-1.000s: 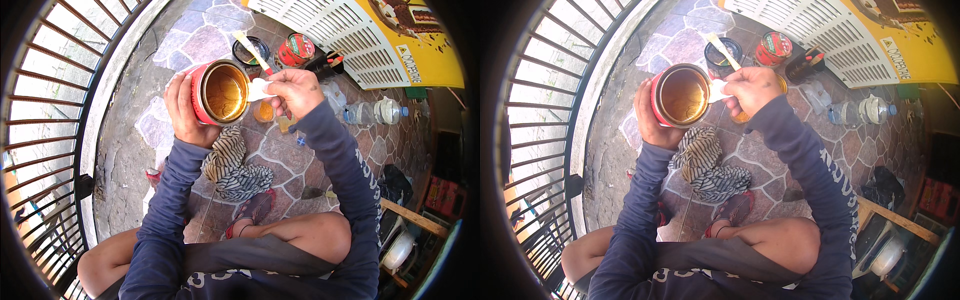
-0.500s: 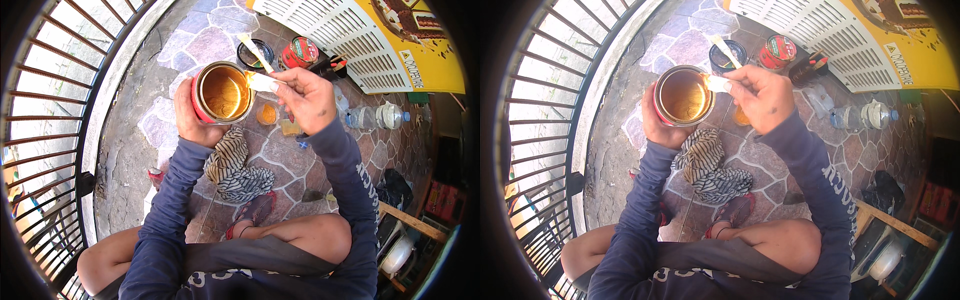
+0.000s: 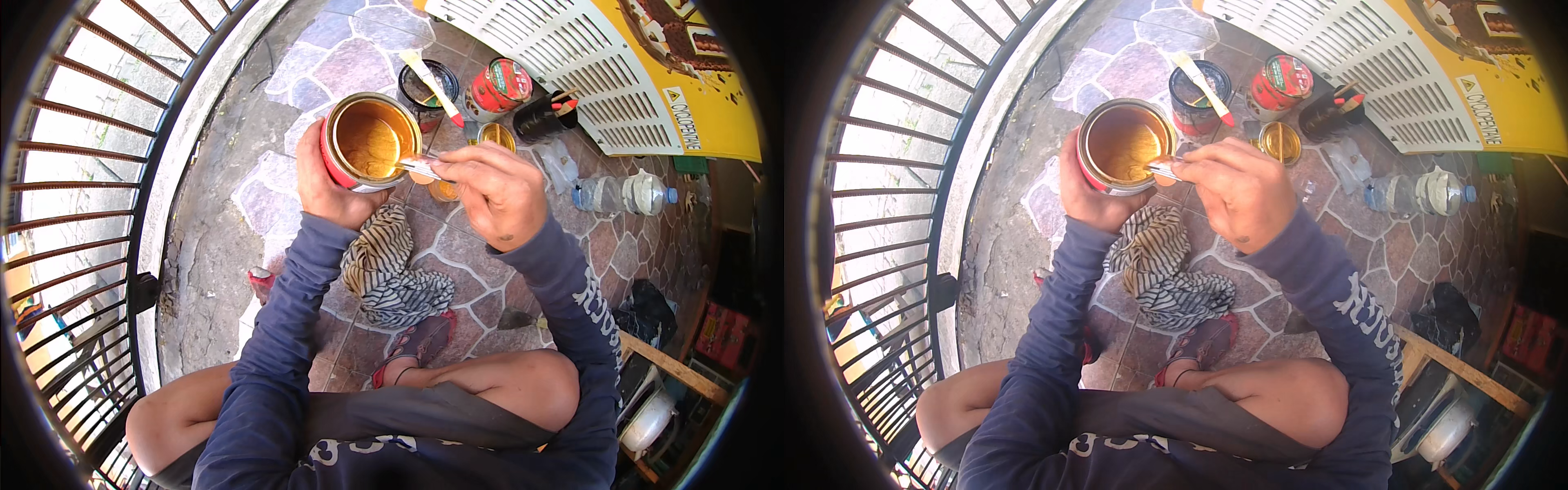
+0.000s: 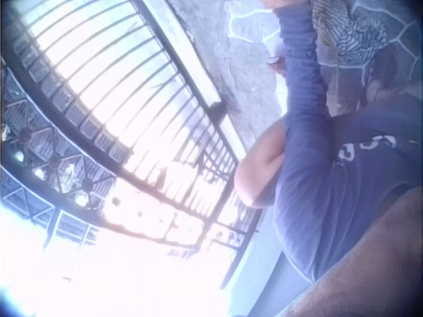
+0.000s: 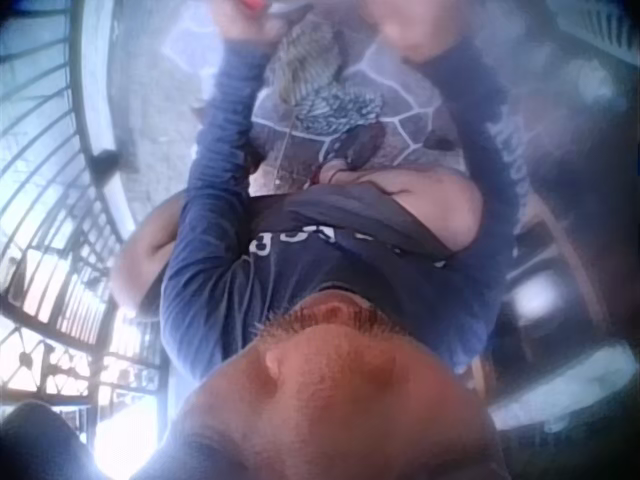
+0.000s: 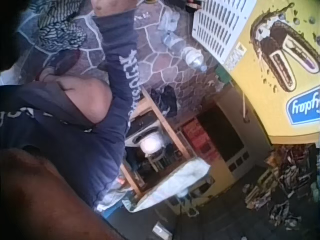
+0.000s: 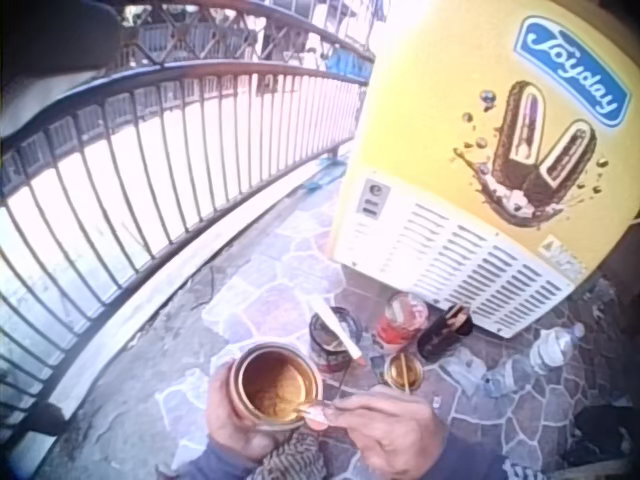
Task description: The person pours yellow paint from a can into a small plastic cup, then uses a stick to stir the paint. They wipe the can rim with a cloth, close the can, and continue stirring the paint in the cup.
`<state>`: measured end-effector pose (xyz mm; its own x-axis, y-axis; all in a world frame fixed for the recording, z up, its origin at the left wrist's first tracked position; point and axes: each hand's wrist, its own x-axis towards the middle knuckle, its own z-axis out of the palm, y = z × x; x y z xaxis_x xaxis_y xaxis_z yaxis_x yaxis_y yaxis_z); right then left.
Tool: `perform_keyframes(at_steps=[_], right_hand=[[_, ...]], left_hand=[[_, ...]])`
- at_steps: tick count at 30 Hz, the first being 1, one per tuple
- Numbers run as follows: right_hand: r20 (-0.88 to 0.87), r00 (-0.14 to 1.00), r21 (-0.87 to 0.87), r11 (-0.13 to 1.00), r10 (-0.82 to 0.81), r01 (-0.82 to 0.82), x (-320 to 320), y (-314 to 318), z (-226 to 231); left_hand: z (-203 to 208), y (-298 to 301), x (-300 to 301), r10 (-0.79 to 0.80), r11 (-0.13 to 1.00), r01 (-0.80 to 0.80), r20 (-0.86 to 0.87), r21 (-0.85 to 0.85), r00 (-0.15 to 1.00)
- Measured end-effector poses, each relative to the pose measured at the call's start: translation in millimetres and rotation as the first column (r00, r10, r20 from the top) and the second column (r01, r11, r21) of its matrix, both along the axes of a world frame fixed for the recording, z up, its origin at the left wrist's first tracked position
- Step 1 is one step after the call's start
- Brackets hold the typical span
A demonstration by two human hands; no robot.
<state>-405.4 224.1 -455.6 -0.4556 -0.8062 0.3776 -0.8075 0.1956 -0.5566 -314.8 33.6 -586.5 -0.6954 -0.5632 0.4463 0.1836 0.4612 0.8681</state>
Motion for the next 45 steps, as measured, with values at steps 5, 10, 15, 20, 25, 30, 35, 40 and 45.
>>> perform_keyframes(at_steps=[5,10,15,20,25,30,35,40,45], right_hand=[[0.014,1.0,0.053,0.999,-0.007,0.006,11.2,-9.4,-17.6],[0.028,1.0,0.107,0.994,0.003,-0.006,8.6,-5.0,-29.8],[0.014,0.999,0.136,0.99,0.044,-0.046,3.9,-2.8,-46.3],[-0.003,1.0,0.159,0.987,0.03,-0.029,1.3,0.9,-62.2],[0.012,1.0,0.191,0.981,0.012,-0.014,1.0,2.4,-68.2],[-0.036,0.998,0.107,0.992,-0.058,0.062,-3.0,-8.1,-78.0],[-0.09,0.996,0.176,0.984,-0.002,0.018,-8.7,-23.2,-94.1],[0.296,0.929,0.134,0.972,-0.225,0.193,-8.3,-10.7,-80.2],[0.932,0.152,0.212,0.836,-0.328,0.505,-28.1,17.0,-51.8]], left_hand=[[-12.0,0.7,-2.9,-0.016,0.999,0.015,0.014,0.046,1.0],[-31.8,4.1,-7.5,-0.048,0.994,0.044,0.038,0.098,0.998],[-55.6,8.1,-12.8,-0.048,0.991,0.04,0.056,0.127,0.997],[-77.9,14.7,-17.3,-0.042,0.986,0.026,0.093,0.163,0.995],[-91.2,15.7,-20.8,-0.004,0.975,-0.04,0.196,0.217,0.981],[-97.3,13.9,-24.0,0.049,0.992,-0.079,0.269,0.102,0.962],[-108.3,14.1,-29.2,0.094,0.992,-0.113,0.26,0.061,0.961],[-109.7,12.1,-34.2,-0.077,0.919,-0.043,0.287,0.391,0.955],[-100.3,11.9,-32.7,-0.115,0.968,0.045,0.276,0.247,0.954]])
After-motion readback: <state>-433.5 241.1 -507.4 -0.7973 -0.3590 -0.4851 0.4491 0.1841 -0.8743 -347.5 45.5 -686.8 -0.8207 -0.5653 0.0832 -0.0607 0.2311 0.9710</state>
